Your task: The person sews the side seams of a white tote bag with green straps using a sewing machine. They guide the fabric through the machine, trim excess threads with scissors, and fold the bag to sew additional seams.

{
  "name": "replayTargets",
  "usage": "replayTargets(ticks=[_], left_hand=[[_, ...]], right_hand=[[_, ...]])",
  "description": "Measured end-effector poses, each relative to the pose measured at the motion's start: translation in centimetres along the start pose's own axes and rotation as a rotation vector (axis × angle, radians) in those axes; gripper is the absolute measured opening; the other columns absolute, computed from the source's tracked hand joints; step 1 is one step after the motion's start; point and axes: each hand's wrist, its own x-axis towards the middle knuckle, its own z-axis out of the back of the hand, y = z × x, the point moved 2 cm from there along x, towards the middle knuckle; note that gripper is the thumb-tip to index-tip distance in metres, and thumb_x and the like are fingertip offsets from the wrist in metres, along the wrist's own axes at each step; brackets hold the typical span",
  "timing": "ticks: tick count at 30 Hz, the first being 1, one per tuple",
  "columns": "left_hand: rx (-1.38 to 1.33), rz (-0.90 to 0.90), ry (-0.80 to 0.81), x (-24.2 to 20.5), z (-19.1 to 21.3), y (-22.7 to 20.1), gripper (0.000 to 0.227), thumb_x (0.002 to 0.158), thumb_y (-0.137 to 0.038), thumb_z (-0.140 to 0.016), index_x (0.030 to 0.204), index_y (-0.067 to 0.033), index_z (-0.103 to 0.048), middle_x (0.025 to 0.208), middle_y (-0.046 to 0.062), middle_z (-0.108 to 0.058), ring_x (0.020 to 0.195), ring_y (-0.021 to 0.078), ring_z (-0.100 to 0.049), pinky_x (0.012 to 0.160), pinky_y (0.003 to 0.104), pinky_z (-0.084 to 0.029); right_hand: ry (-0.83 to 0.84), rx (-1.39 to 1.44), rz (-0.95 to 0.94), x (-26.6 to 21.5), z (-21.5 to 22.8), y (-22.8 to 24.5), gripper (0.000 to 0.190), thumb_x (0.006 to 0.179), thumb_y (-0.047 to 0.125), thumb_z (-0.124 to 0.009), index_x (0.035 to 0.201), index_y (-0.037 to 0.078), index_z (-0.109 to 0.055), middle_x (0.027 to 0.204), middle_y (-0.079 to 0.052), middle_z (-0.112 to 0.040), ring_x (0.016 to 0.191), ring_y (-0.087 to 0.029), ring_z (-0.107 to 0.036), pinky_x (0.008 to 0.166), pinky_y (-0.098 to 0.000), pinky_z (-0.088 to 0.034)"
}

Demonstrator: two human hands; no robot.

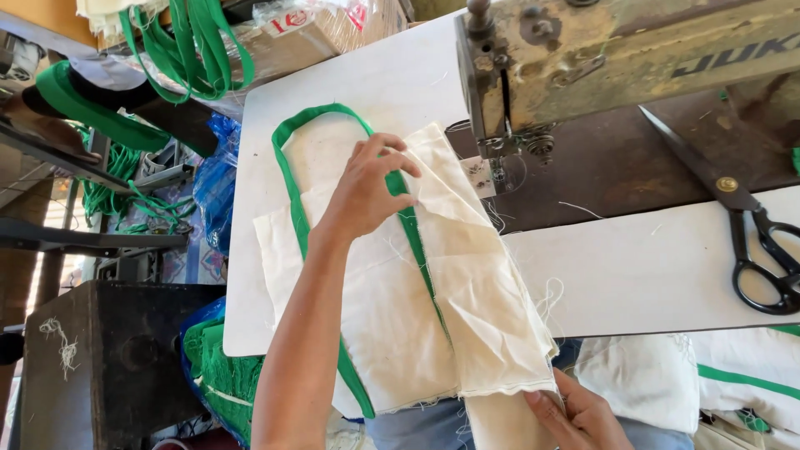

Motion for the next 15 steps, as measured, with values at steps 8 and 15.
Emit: replayTargets(ticks=[8, 15], left_hand=[[0.087, -0.105, 0.015, 0.6, -1.0, 1.9, 0.005, 0.095, -0.023, -0.076, 0.091, -0.0219, -0.079, 0.119, 0.003, -0.061, 0.106, 0.0298, -0.053, 0.093, 0.047, -0.043], [0.030, -0.062, 0.201, 0.1, -1.6, -0.4, 0.018, 0.082, -0.028, -0.086, 0.100, -0.0263, -0.085, 0.135, 0.002, -0.059, 0.126, 0.0313, -0.049, 0.110, 0.052, -0.032]], right_hand=[[-0.126, -0.274, 0.265, -0.4, 0.3, -2.5, 0.045, 0.089, 0.033, -0.073, 0.133, 0.024, -0.079, 0.059, 0.007, -0.057, 0.053, -0.008, -0.037, 0.049, -0.0252, -0.032], [-0.099, -0.244, 0.089, -1.6, -0.1, 0.6, 0.037, 0.089, 0.038, -0.073, 0.120, 0.026, -0.089, 0.061, 0.001, -0.037, 0.056, -0.012, -0.028, 0.056, -0.0258, -0.029]])
